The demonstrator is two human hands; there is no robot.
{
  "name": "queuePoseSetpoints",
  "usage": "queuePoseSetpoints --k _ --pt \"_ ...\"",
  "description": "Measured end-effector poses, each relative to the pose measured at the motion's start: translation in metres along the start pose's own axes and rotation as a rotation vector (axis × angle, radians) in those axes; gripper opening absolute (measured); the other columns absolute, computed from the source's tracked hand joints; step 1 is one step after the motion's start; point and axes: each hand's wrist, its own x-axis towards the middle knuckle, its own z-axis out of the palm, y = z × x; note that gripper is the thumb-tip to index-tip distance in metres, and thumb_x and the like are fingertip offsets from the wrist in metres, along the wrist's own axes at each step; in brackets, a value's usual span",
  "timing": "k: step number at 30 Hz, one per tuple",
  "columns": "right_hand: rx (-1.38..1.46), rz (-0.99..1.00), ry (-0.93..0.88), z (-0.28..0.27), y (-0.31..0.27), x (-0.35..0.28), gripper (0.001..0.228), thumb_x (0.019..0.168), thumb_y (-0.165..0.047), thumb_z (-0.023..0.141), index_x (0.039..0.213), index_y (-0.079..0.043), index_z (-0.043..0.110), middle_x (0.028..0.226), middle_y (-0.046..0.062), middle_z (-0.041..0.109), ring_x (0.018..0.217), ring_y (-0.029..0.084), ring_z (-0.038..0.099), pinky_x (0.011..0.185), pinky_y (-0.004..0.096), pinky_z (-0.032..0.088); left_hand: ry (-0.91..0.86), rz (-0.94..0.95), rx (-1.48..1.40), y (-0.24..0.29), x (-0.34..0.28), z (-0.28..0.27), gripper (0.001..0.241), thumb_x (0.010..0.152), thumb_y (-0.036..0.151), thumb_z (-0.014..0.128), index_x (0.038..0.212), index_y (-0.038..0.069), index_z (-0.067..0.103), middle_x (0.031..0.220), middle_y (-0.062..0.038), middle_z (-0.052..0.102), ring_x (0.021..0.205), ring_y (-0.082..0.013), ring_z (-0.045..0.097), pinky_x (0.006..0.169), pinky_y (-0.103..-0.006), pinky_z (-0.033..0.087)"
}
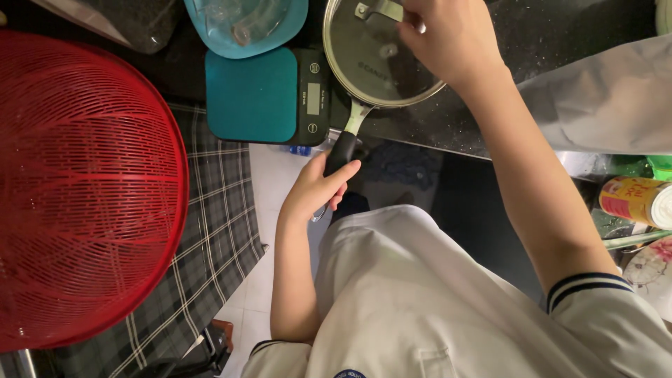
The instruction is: Open a can of condensed milk and pour it into a pitcher.
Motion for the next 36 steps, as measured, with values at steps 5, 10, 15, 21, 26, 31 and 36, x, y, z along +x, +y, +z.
queuePoseSetpoints --k 5,10,15,21,26,31,36 --pt "0.025 0.062 -0.056 0.003 0.004 0.001 0.009 0.091 -0.006 0.073 0.087 0.0 0.067 0.081 0.012 0.066 0.073 0.031 0.064 0.069 0.04 0.052 -0.016 0.024 0.016 -0.002 0.003 -0.001 0.035 0.09 0.037 0.072 0.096 0.005 0.059 0.056 0.0 0.054 0.04 -0.0082 0.05 0.039 -0.0265 0.04" --pt "0.041 0.0 0.034 0.001 0.004 0.001 0.008 0.09 -0.006 0.073 0.09 0.0 0.068 0.083 0.012 0.068 0.075 0.028 0.066 0.07 0.039 0.053 -0.033 0.044 0.013 -0.003 0.003 -0.002 0.034 0.091 0.036 0.072 0.094 0.006 0.058 0.055 0.001 0.054 0.04 -0.0079 0.05 0.039 -0.0266 0.04" --pt "0.062 0.045 0.115 -0.012 0.003 -0.003 0.009 0.089 -0.001 0.072 0.088 0.002 0.065 0.079 0.011 0.065 0.066 0.023 0.063 0.062 0.035 0.05 -0.044 0.056 0.022 -0.001 0.002 -0.003 0.034 0.09 0.037 0.072 0.095 0.006 0.058 0.056 0.001 0.055 0.04 -0.0083 0.05 0.04 -0.0269 0.042" --pt "0.228 0.11 0.231 -0.019 0.001 -0.014 0.012 0.093 0.006 0.072 0.088 0.001 0.062 0.076 0.005 0.063 0.071 0.013 0.06 0.066 0.029 0.046 -0.052 0.024 0.012 -0.001 0.003 -0.004 0.035 0.09 0.036 0.073 0.098 0.005 0.059 0.058 0.001 0.056 0.042 -0.0086 0.051 0.041 -0.0277 0.042" --pt "0.482 0.249 0.354 -0.027 -0.007 -0.02 0.015 0.101 0.014 0.07 0.092 0.006 0.06 0.079 0.005 0.061 0.073 0.009 0.06 0.065 0.024 0.044 -0.075 0.04 0.028 0.0 0.002 -0.006 0.035 0.09 0.037 0.072 0.098 0.006 0.059 0.057 0.0 0.056 0.041 -0.0095 0.051 0.042 -0.0277 0.042" --pt "0.621 0.428 0.416 -0.036 -0.025 -0.024 0.018 0.109 0.01 0.068 0.093 0.006 0.06 0.074 0.003 0.059 0.064 0.008 0.06 0.055 0.022 0.043 -0.072 0.022 0.044 0.002 0.003 -0.006 0.037 0.09 0.037 0.072 0.098 0.004 0.059 0.058 -0.001 0.057 0.042 -0.0104 0.053 0.043 -0.028 0.043" --pt "0.495 0.289 0.434 -0.035 -0.028 -0.03 0.012 0.11 0.013 0.065 0.098 0.011 0.064 0.079 0.008 0.066 0.068 0.012 0.064 0.061 0.025 0.046 -0.08 0.025 0.056 0.001 0.004 -0.007 0.037 0.089 0.038 0.073 0.099 0.004 0.06 0.058 -0.002 0.057 0.042 -0.0111 0.053 0.043 -0.0284 0.044"
